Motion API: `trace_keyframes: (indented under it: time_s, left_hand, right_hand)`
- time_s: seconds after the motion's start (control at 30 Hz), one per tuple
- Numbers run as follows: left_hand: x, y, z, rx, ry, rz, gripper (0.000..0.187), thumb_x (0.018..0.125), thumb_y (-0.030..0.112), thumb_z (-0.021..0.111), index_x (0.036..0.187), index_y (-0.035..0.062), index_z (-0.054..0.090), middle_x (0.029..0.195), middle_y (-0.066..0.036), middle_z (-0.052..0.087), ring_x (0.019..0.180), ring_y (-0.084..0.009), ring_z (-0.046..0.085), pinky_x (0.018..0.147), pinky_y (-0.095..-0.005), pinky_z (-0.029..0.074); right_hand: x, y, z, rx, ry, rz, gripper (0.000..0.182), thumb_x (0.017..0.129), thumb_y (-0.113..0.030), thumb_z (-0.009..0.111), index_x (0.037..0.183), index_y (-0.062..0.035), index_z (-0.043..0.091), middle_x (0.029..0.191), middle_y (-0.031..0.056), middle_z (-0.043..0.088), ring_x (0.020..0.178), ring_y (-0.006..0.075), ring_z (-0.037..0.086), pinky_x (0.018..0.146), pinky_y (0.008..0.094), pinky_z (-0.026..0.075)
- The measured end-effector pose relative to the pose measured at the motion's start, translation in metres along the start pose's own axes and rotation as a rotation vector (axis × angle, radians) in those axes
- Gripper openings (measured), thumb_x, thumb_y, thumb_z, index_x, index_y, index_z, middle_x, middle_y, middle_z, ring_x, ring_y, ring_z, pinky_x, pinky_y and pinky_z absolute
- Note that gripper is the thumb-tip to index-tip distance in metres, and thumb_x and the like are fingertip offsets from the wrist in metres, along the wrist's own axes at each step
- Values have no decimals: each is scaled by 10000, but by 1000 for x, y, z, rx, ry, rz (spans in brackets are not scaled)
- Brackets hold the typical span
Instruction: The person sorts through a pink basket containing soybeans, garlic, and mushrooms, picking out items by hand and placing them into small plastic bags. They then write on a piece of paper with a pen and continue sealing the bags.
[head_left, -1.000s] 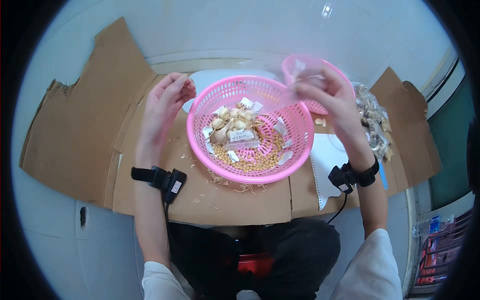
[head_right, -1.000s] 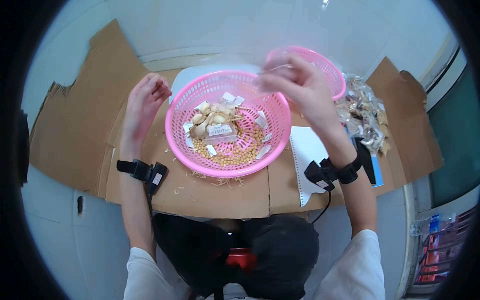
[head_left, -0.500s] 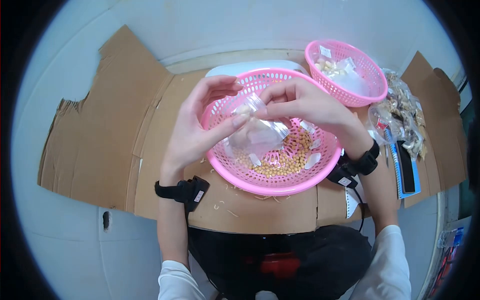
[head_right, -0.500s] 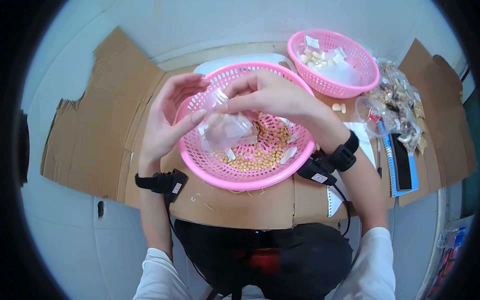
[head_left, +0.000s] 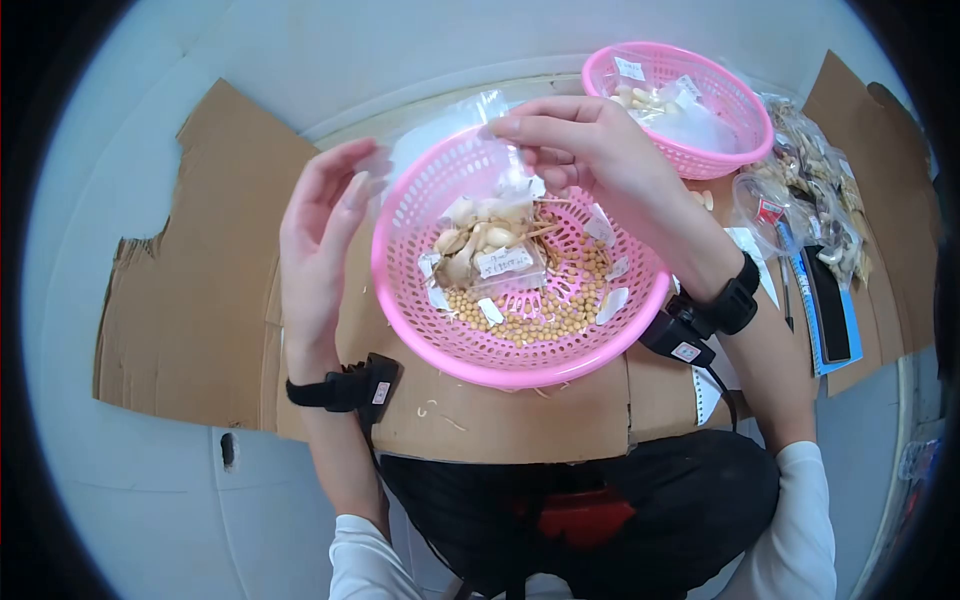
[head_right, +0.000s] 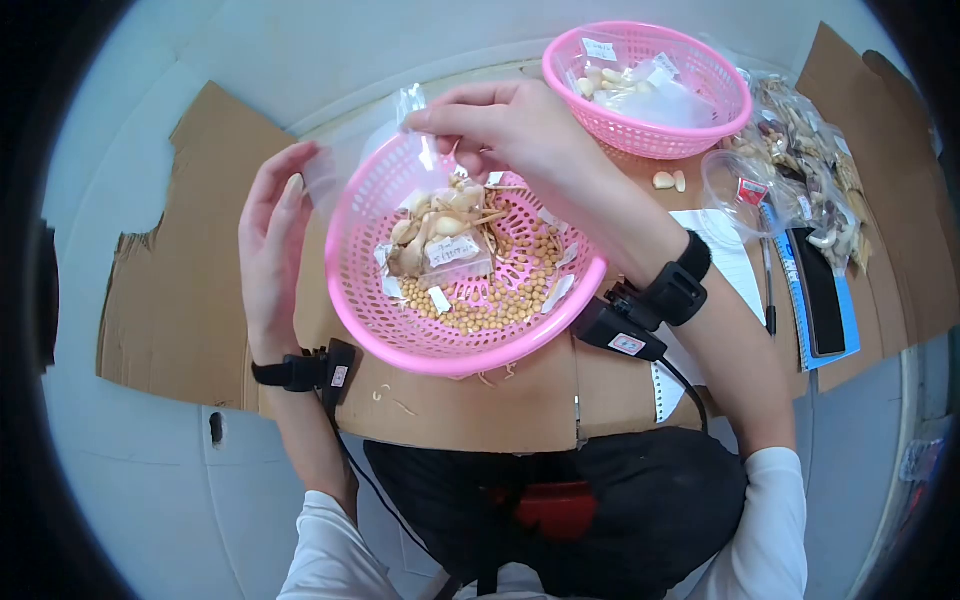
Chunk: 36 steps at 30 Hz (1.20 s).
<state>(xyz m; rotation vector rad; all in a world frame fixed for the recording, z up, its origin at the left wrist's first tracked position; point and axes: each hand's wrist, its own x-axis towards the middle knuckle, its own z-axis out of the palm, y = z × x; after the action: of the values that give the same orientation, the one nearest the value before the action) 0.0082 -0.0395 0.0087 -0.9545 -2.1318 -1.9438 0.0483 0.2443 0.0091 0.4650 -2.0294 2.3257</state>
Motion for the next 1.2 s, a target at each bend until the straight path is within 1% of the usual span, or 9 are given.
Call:
trace_keyframes:
  time_s: [0.27,0.43,0.63,0.7,0.77,0.83,0.87,0.97,1.2]
  left_hand:
    - [25,26,-11,294,-6,112,623,969,180,778,1504,-8,521,1485,-153,600,1420,-252,533,1221,-406,393]
    - [25,9,22,269,-379,181,930,734,240,942,1520,-12,514,1483,-159,613,1407,-294,566,1183,-417,435]
    - [16,-14,26,317,-422,175,793,756,237,936,1419,-23,589,1360,-160,673,1298,-271,636,1141,-416,474]
    - [13,-12,29,244,-335,137,766,787,248,927,1413,-23,579,1352,-163,671,1292,-260,634,1132,-412,481]
    - [11,-14,31,169,-240,97,740,818,258,918,1406,-24,569,1343,-167,668,1285,-248,632,1122,-408,487]
    - [13,-20,29,-27,-94,125,717,887,289,887,1419,-28,525,1339,-173,658,1274,-241,632,1097,-399,500]
    - [13,-21,29,-76,-94,95,723,914,321,873,1420,-26,490,1335,-167,651,1260,-233,630,1089,-393,502]
    - [13,-30,31,-50,-93,94,717,913,327,875,1409,-21,491,1311,-157,654,1243,-219,632,1086,-385,504]
    - [8,-22,35,-9,-104,54,753,885,359,901,1399,-20,503,1280,-155,658,1224,-227,646,1038,-388,543]
  right_hand:
    - [-2,-6,14,-50,-17,-12,211,1012,-224,743,995,-14,740,817,42,732,603,72,662,548,215,509]
    - [0,-1,15,-139,-65,-19,235,1017,-232,739,960,-4,727,738,27,689,538,64,602,476,229,443]
    - [-2,-2,21,-91,-133,-2,328,1040,-289,735,882,-3,700,678,-8,626,499,50,529,470,217,394]
    - [-5,-5,25,-27,57,33,383,1061,-326,709,855,-4,679,672,-18,619,484,48,504,471,205,387]
    - [-7,-6,16,-117,22,54,333,1010,-312,756,889,-10,686,682,10,632,535,80,551,506,235,432]
    - [-11,-2,15,-860,-109,-176,274,913,-254,816,975,-14,699,828,86,684,699,169,636,625,311,518]
    - [-13,7,12,-963,-194,-285,348,813,-198,836,1100,-38,719,1059,149,710,931,280,683,819,413,568]
    - [-13,33,6,-1227,-389,-635,459,797,-167,829,1226,-49,716,1234,161,696,1075,341,683,947,457,558]
    - [-32,-9,12,-1535,-203,-84,239,859,-239,764,971,-31,801,964,160,745,1021,342,710,975,465,538]
